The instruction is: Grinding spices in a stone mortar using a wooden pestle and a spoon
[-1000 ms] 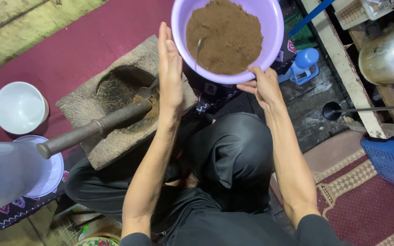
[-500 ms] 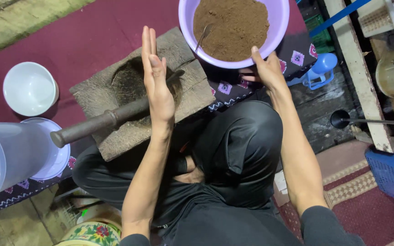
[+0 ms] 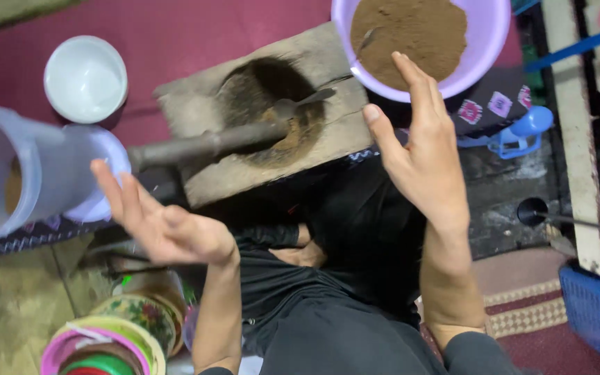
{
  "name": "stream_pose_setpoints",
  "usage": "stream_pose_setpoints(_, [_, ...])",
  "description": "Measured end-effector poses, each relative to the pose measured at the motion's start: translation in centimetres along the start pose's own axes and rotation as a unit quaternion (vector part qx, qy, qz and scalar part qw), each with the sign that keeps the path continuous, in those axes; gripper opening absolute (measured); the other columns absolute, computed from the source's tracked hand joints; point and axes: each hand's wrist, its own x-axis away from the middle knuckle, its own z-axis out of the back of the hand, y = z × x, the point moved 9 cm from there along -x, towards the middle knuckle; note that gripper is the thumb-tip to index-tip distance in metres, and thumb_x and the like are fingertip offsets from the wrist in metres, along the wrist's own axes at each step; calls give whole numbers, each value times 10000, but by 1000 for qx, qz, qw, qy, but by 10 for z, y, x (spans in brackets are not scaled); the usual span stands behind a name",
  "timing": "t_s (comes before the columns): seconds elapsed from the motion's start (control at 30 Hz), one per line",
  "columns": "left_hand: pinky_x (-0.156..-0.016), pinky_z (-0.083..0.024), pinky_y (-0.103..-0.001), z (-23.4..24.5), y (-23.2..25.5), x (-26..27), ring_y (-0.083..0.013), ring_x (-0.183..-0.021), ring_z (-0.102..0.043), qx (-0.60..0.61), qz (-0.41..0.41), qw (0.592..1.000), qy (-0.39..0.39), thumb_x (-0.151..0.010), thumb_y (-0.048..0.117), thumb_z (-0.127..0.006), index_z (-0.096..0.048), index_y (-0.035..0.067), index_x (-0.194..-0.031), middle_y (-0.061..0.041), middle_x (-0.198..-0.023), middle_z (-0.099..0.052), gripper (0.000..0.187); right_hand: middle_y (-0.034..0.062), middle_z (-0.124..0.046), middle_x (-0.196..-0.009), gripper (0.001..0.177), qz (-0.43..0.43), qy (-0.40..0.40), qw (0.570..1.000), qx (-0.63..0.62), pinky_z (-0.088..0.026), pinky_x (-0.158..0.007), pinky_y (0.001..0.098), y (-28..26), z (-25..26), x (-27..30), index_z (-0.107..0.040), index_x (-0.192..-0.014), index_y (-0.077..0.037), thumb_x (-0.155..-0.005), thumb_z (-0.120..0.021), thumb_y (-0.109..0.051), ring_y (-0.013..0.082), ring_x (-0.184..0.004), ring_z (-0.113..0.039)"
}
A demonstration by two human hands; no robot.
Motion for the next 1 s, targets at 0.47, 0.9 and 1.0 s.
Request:
stream_pose_setpoints(0.47, [-1181, -576, -348, -18, -81, 26, -333, -1332, -744, -111, 240, 943, -199, -1105, 316, -721, -34, 202, -1663, -125, -1668, -483, 893, 315, -513, -1464, 668, -145, -13, 969, 198, -457, -789, 650, 53, -95, -3, -276, -1588, -37, -1120, -428, -489, 599, -1073, -588])
stream_pose_setpoints(0.9, [-1165, -499, -352, -23, -82, 17, -278, -1346, -689, -136, 274, 912, -273, -1087, 424, -586, -269, 103, -1587, -65, -1487, -652, 674, 272, -543, -1483, 687, -123, 4, 978, 170, -467, -924, 566, 55, -93, 7, -243, -1616, -55, -1122, -583, -391, 501, -1265, -566])
stream_pose_setpoints(1.0, [-1265, -345, -397, -27, -83, 4, -291, -1480, -479, -50, 301, 904, -301, -1054, 455, -549, -459, 15, -1491, -143, -1523, -553, 627, 263, -445, -1577, 622, -41, 20, 990, 133, -371, -1199, 518, 40, -90, 3, -307, -1610, -38, -1128, -637, -251, 429, -1431, -462])
